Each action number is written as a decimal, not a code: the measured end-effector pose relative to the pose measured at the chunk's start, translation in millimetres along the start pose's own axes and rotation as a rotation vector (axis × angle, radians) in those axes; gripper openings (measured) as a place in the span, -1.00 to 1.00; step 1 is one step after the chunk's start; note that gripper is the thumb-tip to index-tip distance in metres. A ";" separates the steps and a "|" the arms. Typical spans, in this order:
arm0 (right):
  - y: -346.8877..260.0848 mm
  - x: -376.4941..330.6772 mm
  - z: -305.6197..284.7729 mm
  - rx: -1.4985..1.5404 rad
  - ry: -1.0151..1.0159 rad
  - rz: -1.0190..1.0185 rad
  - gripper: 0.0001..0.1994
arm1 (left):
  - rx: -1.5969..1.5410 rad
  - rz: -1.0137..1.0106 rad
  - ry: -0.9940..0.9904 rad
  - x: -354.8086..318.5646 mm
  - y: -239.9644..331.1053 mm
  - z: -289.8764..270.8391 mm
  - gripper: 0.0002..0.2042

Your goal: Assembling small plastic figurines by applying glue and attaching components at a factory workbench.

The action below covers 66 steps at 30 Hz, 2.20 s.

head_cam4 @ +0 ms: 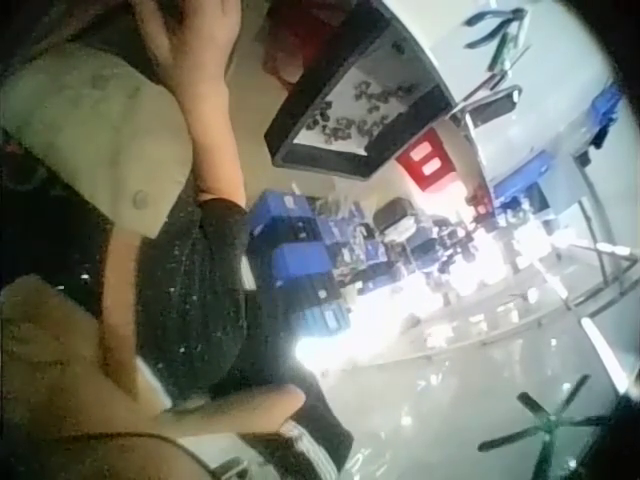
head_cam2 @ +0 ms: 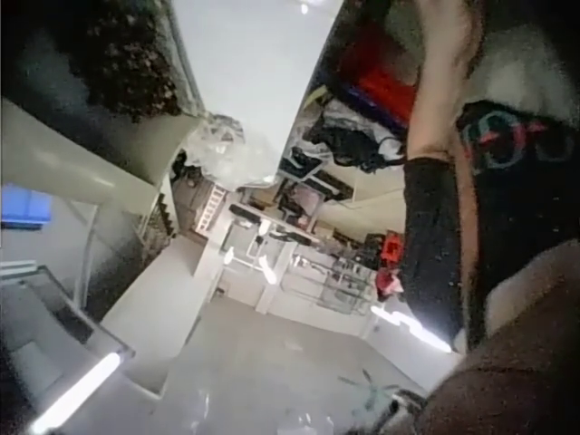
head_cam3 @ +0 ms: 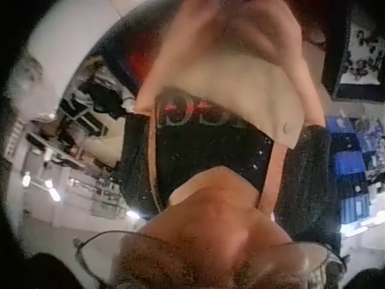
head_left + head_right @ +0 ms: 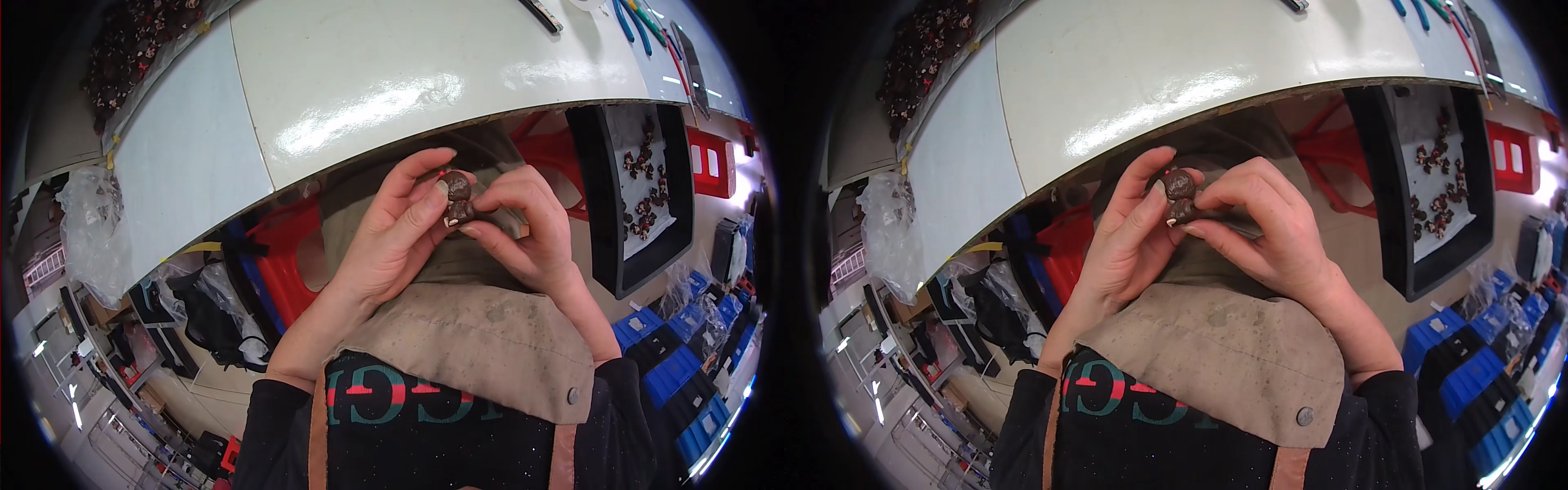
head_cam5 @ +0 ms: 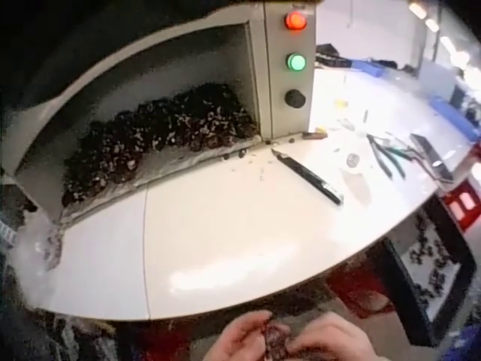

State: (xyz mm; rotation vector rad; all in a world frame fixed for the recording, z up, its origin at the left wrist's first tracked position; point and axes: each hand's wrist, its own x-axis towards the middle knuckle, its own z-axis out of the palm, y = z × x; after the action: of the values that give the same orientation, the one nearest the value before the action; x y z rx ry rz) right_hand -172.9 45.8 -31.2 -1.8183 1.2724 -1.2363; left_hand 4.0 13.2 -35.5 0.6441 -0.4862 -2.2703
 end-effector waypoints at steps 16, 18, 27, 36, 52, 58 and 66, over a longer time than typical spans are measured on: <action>-0.2 1.8 0.9 0.040 -0.011 0.061 -0.72 | -0.005 0.001 0.078 -0.2 -1.8 1.4 -0.71; 0.1 1.2 0.9 0.048 -0.006 0.065 -0.71 | -0.010 -0.020 0.085 0.5 -1.1 2.7 -0.71; 3.8 -0.7 1.7 0.061 0.016 0.070 -0.68 | -0.089 -0.045 0.014 3.9 -3.6 -2.9 -0.72; 1.5 0.4 2.3 0.067 0.034 0.069 -0.72 | -0.127 -0.103 0.025 5.6 -4.0 -1.3 -0.72; -0.6 3.2 -3.2 0.017 0.034 0.029 -0.72 | -0.108 -0.096 0.003 7.3 -3.9 4.1 -0.66; 2.4 0.4 -0.9 0.030 0.033 0.023 -0.69 | -0.125 -0.095 -0.008 7.4 -3.0 2.8 -0.67; 2.1 0.3 0.0 0.029 0.039 0.020 -0.69 | -0.152 -0.079 -0.027 7.6 -5.4 -2.9 -0.68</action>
State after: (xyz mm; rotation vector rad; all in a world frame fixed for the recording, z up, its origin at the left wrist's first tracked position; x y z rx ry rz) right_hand -173.7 44.7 -32.8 -1.7647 1.2850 -1.2788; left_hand -1.9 11.0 -42.9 0.5651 -0.3022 -2.3662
